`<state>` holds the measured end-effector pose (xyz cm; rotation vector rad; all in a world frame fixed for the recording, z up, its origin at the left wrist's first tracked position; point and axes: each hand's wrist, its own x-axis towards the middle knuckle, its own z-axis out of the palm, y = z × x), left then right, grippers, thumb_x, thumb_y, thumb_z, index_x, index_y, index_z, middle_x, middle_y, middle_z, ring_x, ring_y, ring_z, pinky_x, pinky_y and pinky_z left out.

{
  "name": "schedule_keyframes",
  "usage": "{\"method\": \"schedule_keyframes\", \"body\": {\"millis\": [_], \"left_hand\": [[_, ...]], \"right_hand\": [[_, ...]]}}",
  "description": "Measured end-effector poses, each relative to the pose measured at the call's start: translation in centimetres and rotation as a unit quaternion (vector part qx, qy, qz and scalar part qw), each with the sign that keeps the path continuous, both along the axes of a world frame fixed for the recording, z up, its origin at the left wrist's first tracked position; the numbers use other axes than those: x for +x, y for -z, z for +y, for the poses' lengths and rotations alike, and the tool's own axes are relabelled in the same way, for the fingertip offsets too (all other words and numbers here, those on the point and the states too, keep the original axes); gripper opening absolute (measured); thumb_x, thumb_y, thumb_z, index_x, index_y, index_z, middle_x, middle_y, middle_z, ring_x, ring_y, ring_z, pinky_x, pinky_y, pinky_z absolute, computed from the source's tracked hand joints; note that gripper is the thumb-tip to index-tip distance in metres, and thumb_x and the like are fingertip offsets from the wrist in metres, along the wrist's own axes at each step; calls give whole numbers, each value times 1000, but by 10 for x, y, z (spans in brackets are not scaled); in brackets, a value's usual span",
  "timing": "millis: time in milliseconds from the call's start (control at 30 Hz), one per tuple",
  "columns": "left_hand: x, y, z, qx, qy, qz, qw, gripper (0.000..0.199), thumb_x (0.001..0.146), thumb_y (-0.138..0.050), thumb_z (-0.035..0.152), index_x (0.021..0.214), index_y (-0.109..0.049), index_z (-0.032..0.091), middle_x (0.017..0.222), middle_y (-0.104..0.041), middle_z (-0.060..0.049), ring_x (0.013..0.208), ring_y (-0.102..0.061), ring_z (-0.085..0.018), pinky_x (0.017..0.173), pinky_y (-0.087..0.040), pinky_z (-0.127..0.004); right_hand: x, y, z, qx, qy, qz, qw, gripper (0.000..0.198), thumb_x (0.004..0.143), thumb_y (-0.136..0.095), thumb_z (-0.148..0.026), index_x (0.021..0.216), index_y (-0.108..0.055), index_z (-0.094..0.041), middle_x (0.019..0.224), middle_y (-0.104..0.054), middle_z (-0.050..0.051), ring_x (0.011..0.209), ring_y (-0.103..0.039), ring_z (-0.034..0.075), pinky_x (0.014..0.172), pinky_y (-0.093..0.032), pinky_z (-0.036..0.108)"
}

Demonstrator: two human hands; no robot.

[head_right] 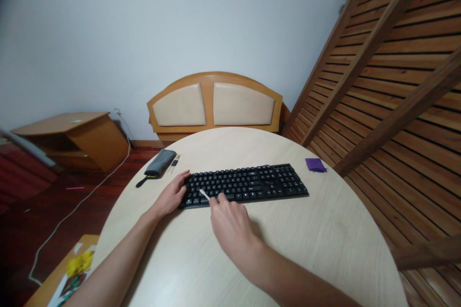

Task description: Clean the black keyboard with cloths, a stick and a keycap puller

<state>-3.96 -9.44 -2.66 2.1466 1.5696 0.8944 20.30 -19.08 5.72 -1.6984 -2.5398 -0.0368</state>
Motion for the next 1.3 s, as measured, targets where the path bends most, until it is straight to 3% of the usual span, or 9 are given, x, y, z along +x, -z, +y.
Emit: {"method": "schedule_keyframes", "body": {"millis": [200, 400, 600, 1000, 1300], "left_hand": [[-3, 1, 2, 15, -22, -4, 1000, 52, 87, -49, 19, 139, -53, 15, 146, -56, -13, 137, -50, -26, 122, -33, -48], [-6, 0, 3, 19, -24, 4, 1000, 51, 85, -51, 20, 135, -57, 13, 138, -62, -15, 131, -55, -29, 117, -38, -50], [-7, 0, 3, 23, -14, 5, 1000, 51, 86, -50, 22, 136, -56, 13, 141, -59, -15, 134, -52, -29, 119, -35, -51], [-8, 3, 4, 21, -12, 3, 1000, 51, 88, -50, 24, 138, -56, 13, 144, -57, -15, 135, -50, -29, 120, -34, -51], [-8, 2, 4, 5, -10, -6, 1000, 54, 87, -49, 24, 139, -55, 10, 145, -56, -16, 137, -49, -29, 121, -32, -51]], "right_hand": [[-26, -12, 36, 1, 12, 53, 998, 32, 102, -40, -17, 119, -68, -22, 105, -71, 10, 81, -74, 21, 67, -54, 29], [-47, -6, 60, -4, 7, 65, 998, 32, 102, -42, -18, 111, -73, -21, 104, -72, 10, 87, -74, 21, 71, -53, 27], [-49, 2, 46, -11, -3, 55, 998, 30, 98, -46, -12, 108, -74, -19, 100, -72, 11, 82, -74, 23, 66, -53, 28], [-35, -2, 17, -30, -11, 6, 999, 34, 96, -42, -4, 112, -70, -16, 101, -71, 12, 81, -74, 23, 65, -56, 31], [-17, 10, -8, -24, -23, -34, 999, 31, 94, -48, -3, 115, -67, -15, 101, -70, 12, 74, -73, 20, 60, -55, 27]]}}
